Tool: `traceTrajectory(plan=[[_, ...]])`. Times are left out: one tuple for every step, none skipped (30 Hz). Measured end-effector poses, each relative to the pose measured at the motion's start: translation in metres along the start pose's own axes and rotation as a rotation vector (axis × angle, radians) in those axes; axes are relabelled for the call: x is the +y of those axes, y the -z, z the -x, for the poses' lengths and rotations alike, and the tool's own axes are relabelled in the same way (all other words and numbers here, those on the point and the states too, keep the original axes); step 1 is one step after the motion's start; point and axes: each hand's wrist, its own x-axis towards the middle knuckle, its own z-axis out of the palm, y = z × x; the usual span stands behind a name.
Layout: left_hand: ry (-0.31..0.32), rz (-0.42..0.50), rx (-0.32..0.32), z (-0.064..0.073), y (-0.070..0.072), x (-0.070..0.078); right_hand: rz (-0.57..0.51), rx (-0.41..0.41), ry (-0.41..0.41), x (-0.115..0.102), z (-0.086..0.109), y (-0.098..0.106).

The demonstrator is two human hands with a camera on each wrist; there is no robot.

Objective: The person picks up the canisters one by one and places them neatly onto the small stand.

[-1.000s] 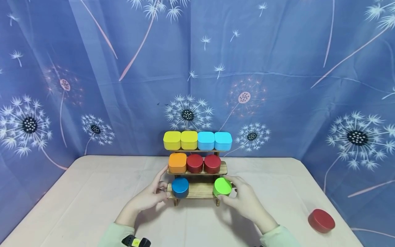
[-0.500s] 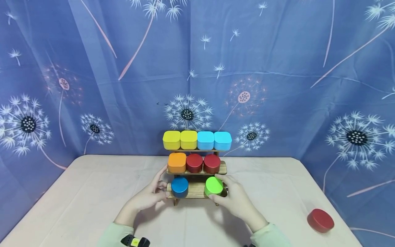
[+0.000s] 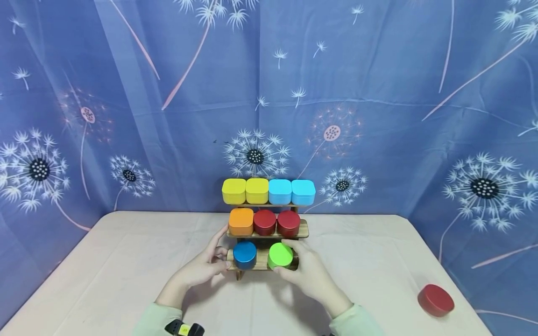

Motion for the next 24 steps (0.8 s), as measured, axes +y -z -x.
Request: traceTrajectory(plan=[[-0.002,0.006,-0.002,0.0,0.0,0.0,0.001,0.0,0.005,-0.001,0.0,-0.001],[-0.004,0.017,-0.005,0.0,0.0,0.0,0.002,0.001,0.009,-0.001,-0.001,-0.003],[-0.005,0.02,-0.006,0.0,0.0,-0.001,0.004,0.002,0.011,-0.001,-0.001,-0.004],[-0.003,0.025,-0.006,-0.001,0.0,-0.001,0.007,0.003,0.014,-0.002,-0.001,-0.005],[-0.003,0.028,-0.007,-0.001,0.0,-0.001,0.01,0.006,0.016,-0.002,-0.002,-0.006],[-0.004,0.033,-0.006,-0.001,0.0,-0.001,0.012,0.007,0.018,-0.002,-0.002,-0.007],[-0.005,0.036,-0.006,-0.001,0.0,-0.001,0.013,0.009,0.017,-0.003,-0.002,-0.009],[-0.005,0.036,-0.006,-0.001,0.0,-0.001,0.018,0.01,0.017,-0.004,-0.002,-0.01],[-0.005,0.031,-0.005,0.0,0.0,-0.001,0.019,0.011,0.014,-0.005,-0.002,-0.011],[-0.004,0.032,-0.004,0.0,0.0,0.0,0.014,0.012,0.01,-0.005,-0.003,-0.012],[-0.004,0.032,-0.003,0.0,0.0,0.0,0.008,0.012,0.004,-0.006,-0.003,-0.013],[-0.004,0.031,-0.002,0.0,0.0,0.0,0.002,0.012,-0.005,-0.007,-0.003,-0.014],[-0.003,0.029,-0.001,0.001,0.0,0.0,-0.003,0.012,-0.014,-0.008,-0.004,-0.015],[-0.002,0.027,-0.001,0.001,0.0,0.0,-0.009,0.013,-0.025,-0.008,-0.004,-0.016],[-0.002,0.028,0.0,0.001,0.0,0.0,-0.024,0.012,-0.036,-0.009,-0.004,-0.017],[-0.003,0.028,0.0,0.001,0.0,0.0,-0.033,0.012,-0.049,-0.009,-0.005,-0.018],[-0.003,0.028,-0.001,0.001,0.0,0.0,-0.036,0.013,-0.058,-0.009,-0.005,-0.019],[-0.003,0.03,-0.001,0.0,0.0,0.0,-0.042,0.014,-0.068,-0.01,-0.005,-0.02],[-0.003,0.033,-0.002,0.0,0.0,0.0,-0.051,0.016,-0.077,-0.01,-0.005,-0.02],[-0.003,0.035,-0.003,0.0,0.0,-0.001,-0.064,0.018,-0.087,-0.01,-0.005,-0.021],[-0.002,0.038,-0.005,0.0,0.0,-0.001,-0.076,0.02,-0.093,-0.01,-0.005,-0.021],[-0.003,0.039,-0.006,0.0,0.0,-0.001,-0.087,0.022,-0.1,-0.01,-0.004,-0.021],[-0.003,0.041,-0.007,0.0,0.0,0.0,-0.096,0.022,-0.104,-0.01,-0.004,-0.021],[-0.004,0.041,-0.008,0.0,0.0,0.0,-0.106,0.021,-0.11,-0.009,-0.003,-0.02]])
